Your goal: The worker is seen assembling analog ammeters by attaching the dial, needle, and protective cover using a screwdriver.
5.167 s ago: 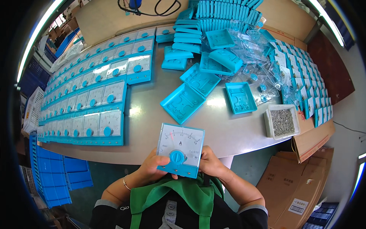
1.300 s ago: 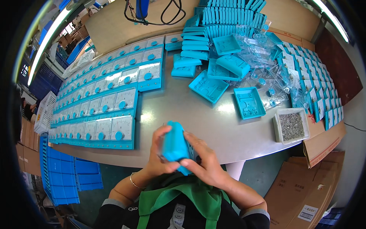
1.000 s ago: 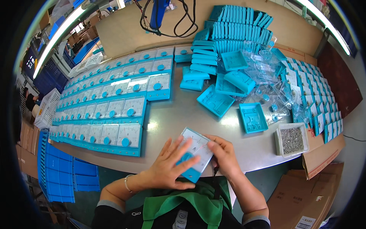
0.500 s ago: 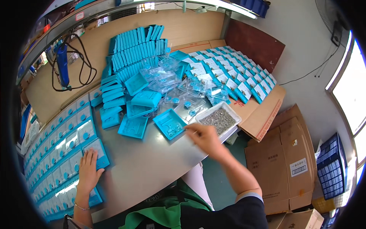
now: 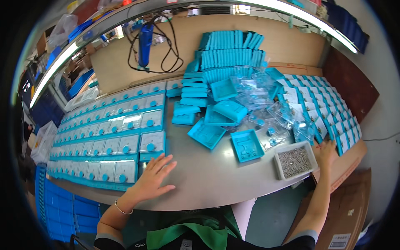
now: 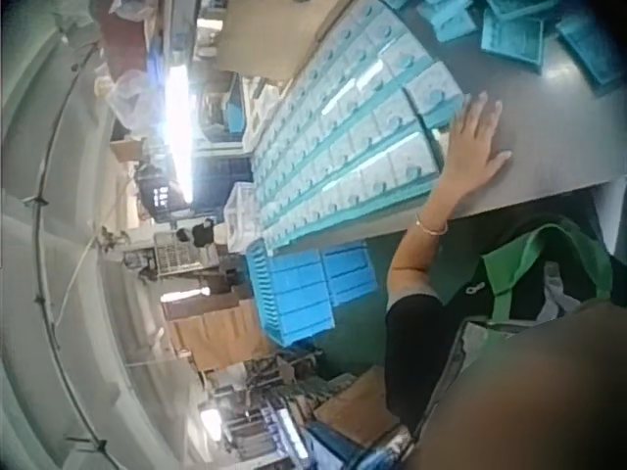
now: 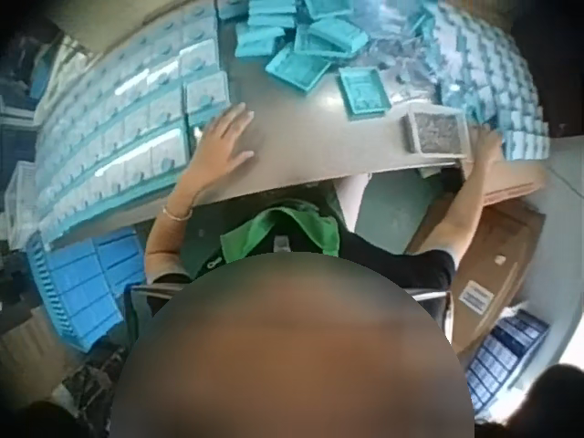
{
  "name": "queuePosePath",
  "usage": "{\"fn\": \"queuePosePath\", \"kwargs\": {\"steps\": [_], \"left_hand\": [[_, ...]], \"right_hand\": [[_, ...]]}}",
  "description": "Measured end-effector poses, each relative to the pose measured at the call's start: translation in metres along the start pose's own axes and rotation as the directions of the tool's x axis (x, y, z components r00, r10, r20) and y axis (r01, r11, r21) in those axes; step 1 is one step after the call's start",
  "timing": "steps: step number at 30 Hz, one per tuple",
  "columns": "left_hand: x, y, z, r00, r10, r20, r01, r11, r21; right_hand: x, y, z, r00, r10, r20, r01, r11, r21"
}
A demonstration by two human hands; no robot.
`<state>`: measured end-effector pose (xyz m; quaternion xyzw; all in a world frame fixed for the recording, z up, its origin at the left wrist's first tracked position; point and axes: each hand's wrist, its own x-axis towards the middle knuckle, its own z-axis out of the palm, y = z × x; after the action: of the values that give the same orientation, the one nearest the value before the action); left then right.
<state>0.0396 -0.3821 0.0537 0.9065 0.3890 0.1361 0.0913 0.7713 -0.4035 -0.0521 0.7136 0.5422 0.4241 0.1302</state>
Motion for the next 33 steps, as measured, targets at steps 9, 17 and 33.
{"fn": "queuePosePath", "kwargs": {"steps": [9, 17, 33], "left_hand": [[-0.013, 0.038, 0.049, 0.976, -0.174, 0.127, 0.127, -0.011, -0.992], [0.011, 0.025, 0.054, 0.923, -0.209, 0.323, 0.076, -0.724, -0.686], [-0.021, 0.055, 0.061, 0.822, -0.339, 0.458, 0.257, -0.496, -0.829]], "right_hand": [[0.041, -0.132, -0.319, 0.883, 0.219, -0.415, 0.285, 0.451, 0.846], [0.008, -0.228, -0.427, 0.754, -0.383, -0.533, 0.472, -0.248, 0.846], [0.029, -0.269, -0.457, 0.996, -0.074, 0.044, -0.075, -0.997, 0.026]]}}
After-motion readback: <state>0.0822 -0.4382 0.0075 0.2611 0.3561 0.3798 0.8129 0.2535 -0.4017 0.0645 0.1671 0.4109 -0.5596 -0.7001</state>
